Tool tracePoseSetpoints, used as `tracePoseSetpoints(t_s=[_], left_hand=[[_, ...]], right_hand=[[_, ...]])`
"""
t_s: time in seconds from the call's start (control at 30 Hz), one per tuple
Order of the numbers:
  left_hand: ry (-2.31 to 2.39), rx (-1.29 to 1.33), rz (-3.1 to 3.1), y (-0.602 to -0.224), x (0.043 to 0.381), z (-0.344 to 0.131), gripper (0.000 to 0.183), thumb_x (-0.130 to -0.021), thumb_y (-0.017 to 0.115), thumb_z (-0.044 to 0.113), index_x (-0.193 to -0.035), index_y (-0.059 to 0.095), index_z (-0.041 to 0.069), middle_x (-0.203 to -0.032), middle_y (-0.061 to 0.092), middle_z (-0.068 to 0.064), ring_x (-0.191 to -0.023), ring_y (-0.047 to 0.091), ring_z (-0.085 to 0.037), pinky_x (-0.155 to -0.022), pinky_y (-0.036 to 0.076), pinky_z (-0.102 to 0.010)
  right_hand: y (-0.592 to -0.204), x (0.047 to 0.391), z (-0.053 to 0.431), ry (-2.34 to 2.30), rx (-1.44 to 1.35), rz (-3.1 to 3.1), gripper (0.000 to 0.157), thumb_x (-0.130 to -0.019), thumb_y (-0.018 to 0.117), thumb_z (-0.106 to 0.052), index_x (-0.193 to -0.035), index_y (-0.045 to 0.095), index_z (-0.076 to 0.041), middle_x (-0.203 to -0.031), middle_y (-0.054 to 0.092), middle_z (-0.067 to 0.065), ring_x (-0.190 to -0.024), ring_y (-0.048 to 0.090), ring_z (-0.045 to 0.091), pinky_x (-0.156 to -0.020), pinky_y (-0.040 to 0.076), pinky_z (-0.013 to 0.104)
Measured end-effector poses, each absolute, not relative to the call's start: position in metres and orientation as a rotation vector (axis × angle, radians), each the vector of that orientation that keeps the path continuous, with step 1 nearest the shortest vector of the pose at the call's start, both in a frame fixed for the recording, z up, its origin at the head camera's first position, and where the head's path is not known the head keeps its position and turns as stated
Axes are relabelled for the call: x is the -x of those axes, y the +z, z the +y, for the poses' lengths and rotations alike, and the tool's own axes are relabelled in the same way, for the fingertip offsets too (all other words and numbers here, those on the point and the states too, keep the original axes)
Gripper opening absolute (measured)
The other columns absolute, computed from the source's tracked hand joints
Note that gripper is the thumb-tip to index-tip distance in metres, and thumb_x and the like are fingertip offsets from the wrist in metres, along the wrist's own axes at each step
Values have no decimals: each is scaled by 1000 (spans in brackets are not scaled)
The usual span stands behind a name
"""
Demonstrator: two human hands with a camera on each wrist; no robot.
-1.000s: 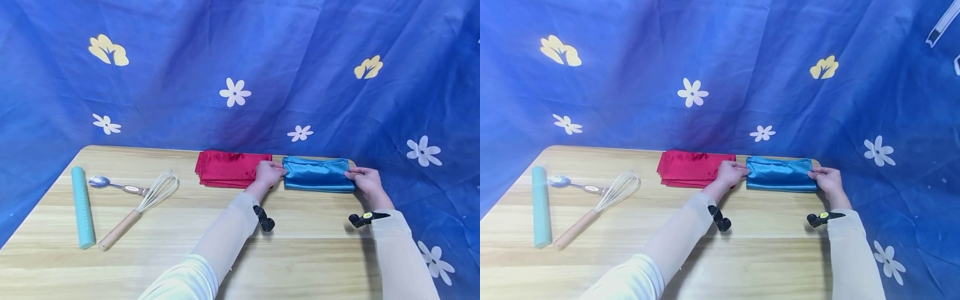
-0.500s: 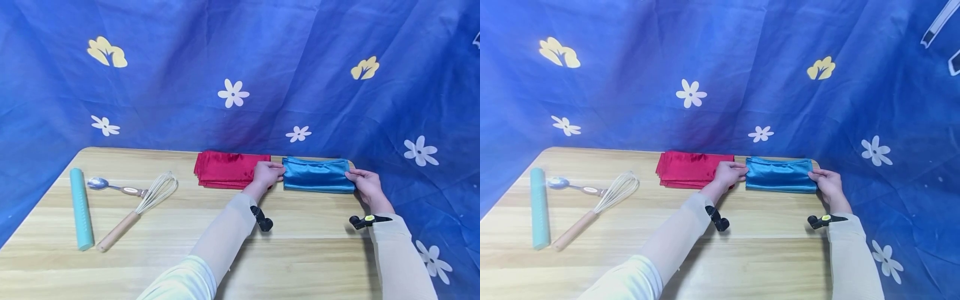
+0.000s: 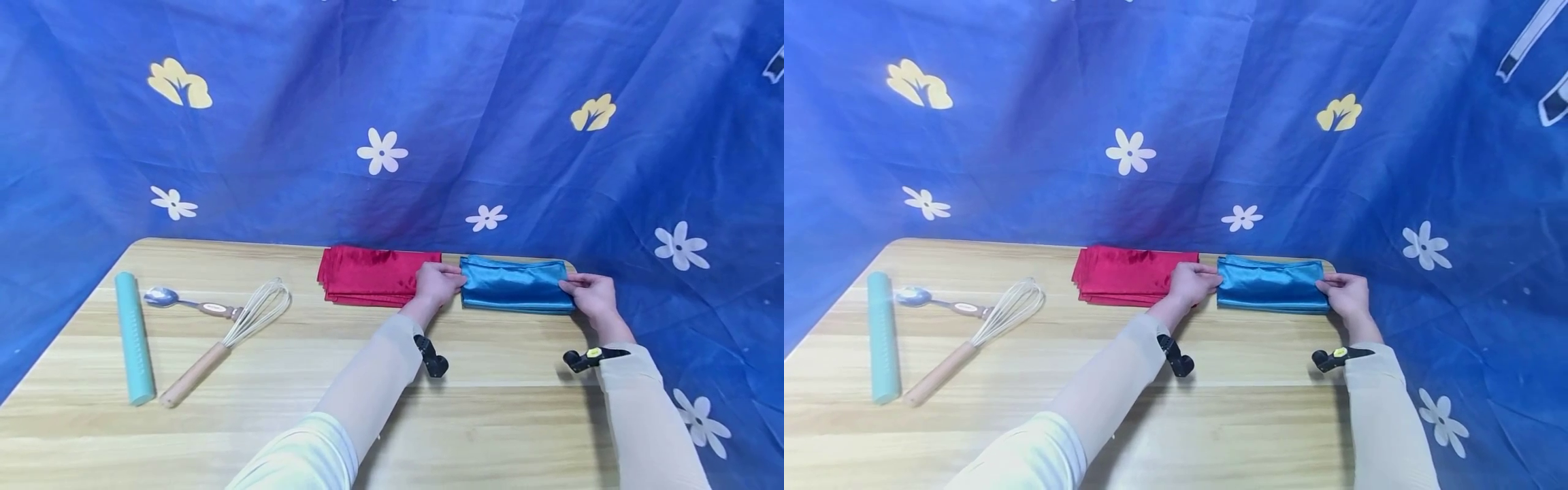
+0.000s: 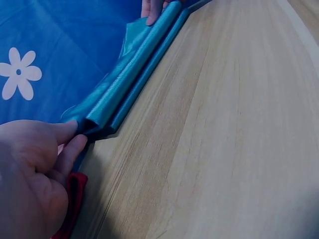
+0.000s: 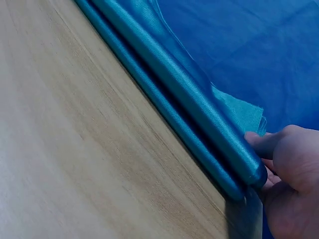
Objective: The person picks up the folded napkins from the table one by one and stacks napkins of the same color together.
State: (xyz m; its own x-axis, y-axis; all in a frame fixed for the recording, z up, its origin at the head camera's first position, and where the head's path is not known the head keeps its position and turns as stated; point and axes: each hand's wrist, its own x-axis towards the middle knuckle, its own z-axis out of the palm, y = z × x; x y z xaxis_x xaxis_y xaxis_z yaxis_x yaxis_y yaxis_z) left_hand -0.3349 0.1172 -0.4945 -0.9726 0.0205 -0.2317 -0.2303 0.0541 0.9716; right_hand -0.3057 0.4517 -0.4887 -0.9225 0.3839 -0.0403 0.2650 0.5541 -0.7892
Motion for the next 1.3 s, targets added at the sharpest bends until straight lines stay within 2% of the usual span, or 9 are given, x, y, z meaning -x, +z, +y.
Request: tracePoseSetpoints(t_s=[0.27,0.33,0.5,0.63,0.8,0.97,1.1,1.3], left_hand=[[1948,235,2211,-492,335,116,14,-89,87,7,-101,82,4,-86,79,-5,-81,78,-16,-78,63,-31],[1898,232,2256,-489,333,115,14,-90,87,10,-103,82,6,-87,80,-4,-85,78,-16,-83,62,-32],[1837,217,2289,-480,328,114,17,-92,86,12,-108,82,8,-93,81,-2,-101,76,-18,-92,59,-34],[1847,197,2317,-474,321,113,19,-93,84,13,-111,83,9,-96,81,-1,-122,66,-22,-96,56,-33],[1910,210,2300,-470,314,113,22,-94,83,10,-116,82,8,-98,81,-1,-131,61,-23,-105,52,-34],[1988,195,2285,-465,312,111,23,-94,82,8,-117,81,5,-100,81,-3,-121,69,-21,-100,55,-34],[2040,118,2305,-457,313,105,24,-95,83,15,-116,81,3,-102,81,-7,-102,76,-20,-89,60,-32],[2129,27,2279,-442,317,88,29,-93,86,21,-116,81,5,-104,80,-7,-94,77,-17,-81,62,-29]], right_hand=[[-488,306,449,1297,584,-2664,43,-100,77,-23,-133,70,4,-124,71,20,-106,63,18,-78,48,17],[-486,306,449,1286,570,-2660,42,-99,78,-21,-132,71,5,-126,71,21,-102,63,14,-77,48,15],[-478,301,450,1323,476,-2646,39,-98,78,-10,-130,69,10,-121,74,23,-82,62,-9,-74,50,9],[-470,294,452,1399,432,-2628,38,-99,74,-4,-133,67,12,-123,72,26,-80,65,-10,-74,53,10],[-460,288,457,1368,428,-2644,39,-100,75,-7,-135,66,9,-126,72,22,-87,67,-8,-81,55,12],[-452,284,459,1381,402,-2646,39,-101,74,-8,-136,66,8,-120,76,11,-91,68,-6,-89,55,16],[-443,282,453,1410,367,-2631,38,-101,74,-9,-135,67,7,-117,77,8,-89,69,-6,-86,55,15],[-429,279,442,1522,263,-2569,40,-100,75,-10,-133,66,11,-97,77,-11,-91,73,1,-80,56,13]])
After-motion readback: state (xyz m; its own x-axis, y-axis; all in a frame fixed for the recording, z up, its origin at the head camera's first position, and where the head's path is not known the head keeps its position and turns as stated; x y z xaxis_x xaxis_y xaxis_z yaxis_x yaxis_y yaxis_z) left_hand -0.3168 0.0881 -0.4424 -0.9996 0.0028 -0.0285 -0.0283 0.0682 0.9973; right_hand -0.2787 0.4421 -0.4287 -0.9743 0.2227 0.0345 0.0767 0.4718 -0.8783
